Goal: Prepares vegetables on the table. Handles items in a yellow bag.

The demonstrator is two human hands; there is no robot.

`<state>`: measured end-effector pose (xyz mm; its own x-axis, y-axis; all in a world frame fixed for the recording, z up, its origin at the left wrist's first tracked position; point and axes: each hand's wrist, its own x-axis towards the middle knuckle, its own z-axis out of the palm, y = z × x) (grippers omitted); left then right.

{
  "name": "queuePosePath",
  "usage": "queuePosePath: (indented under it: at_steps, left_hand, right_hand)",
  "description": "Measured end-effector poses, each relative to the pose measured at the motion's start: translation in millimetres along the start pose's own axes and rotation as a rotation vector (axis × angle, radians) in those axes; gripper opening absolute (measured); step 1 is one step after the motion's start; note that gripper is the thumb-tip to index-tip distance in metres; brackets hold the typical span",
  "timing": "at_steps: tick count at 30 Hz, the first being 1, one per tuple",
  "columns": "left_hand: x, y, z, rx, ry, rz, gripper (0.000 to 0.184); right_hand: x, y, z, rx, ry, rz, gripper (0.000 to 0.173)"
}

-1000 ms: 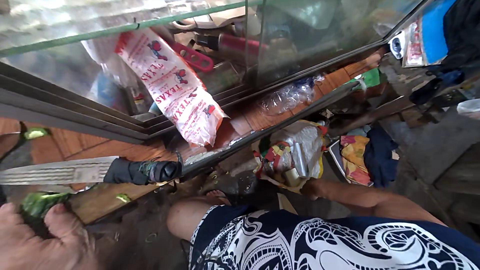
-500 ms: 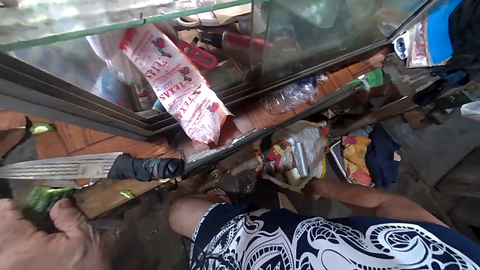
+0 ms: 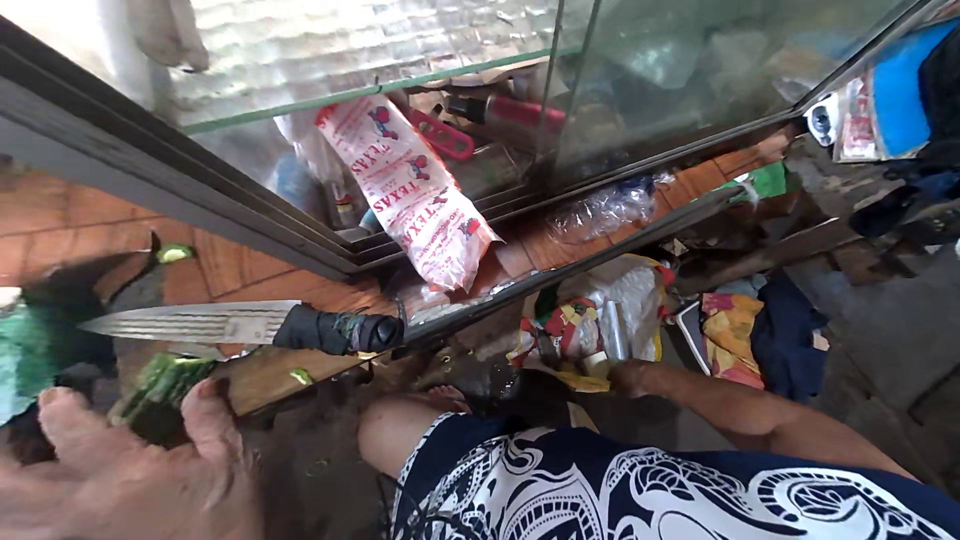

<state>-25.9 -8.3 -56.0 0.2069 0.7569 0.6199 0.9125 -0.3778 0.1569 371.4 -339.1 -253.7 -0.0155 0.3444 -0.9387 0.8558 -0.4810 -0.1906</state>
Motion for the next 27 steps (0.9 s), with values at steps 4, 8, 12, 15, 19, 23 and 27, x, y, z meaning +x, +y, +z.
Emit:
queuePosePath:
  at_steps: [4, 8, 12, 15, 19, 23, 27]
  left_hand:
    - [-11.9, -16.5, 4.3, -0.252, 0.115, 0.201, 0.038]
    - [-18.8, 19.2, -16.8, -0.467, -0.142, 0.450, 0.022]
    - [-26.4, 89.6, -25.7, -0.646, -0.647, 0.617, 0.029]
    - [-39.5, 132.2, -10.5, -0.691, -0.900, 0.758, 0.026]
    - [-48.4, 192.7, 18.1, -0.692, -1.201, 0.824, 0.031]
    - [-87.4, 231.2, 69.7, -0.715, -1.216, 0.930, 0.050]
    - [-105.6, 247.3, 92.9, -0.632, -1.354, 0.911, 0.083]
  right_hand:
    - [-3.0, -5.3, -17.4, 0.109, 0.106, -0.028, 0.037]
    - [-14.8, -12.6, -49.3, 0.110, 0.197, -0.055, 0.034]
    - [-27.9, -22.6, -76.6, 0.031, 0.229, -0.087, 0.032]
    - [-36.7, -37.5, -86.8, 0.023, 0.268, -0.145, 0.030]
    - [-44.7, -61.7, -93.8, 0.047, 0.271, -0.188, 0.029]
    - [-36.4, -71.9, -88.9, 0.095, 0.321, -0.254, 0.026]
    - [-32.1, -67.7, -75.3, 0.222, 0.553, -0.454, 0.032]
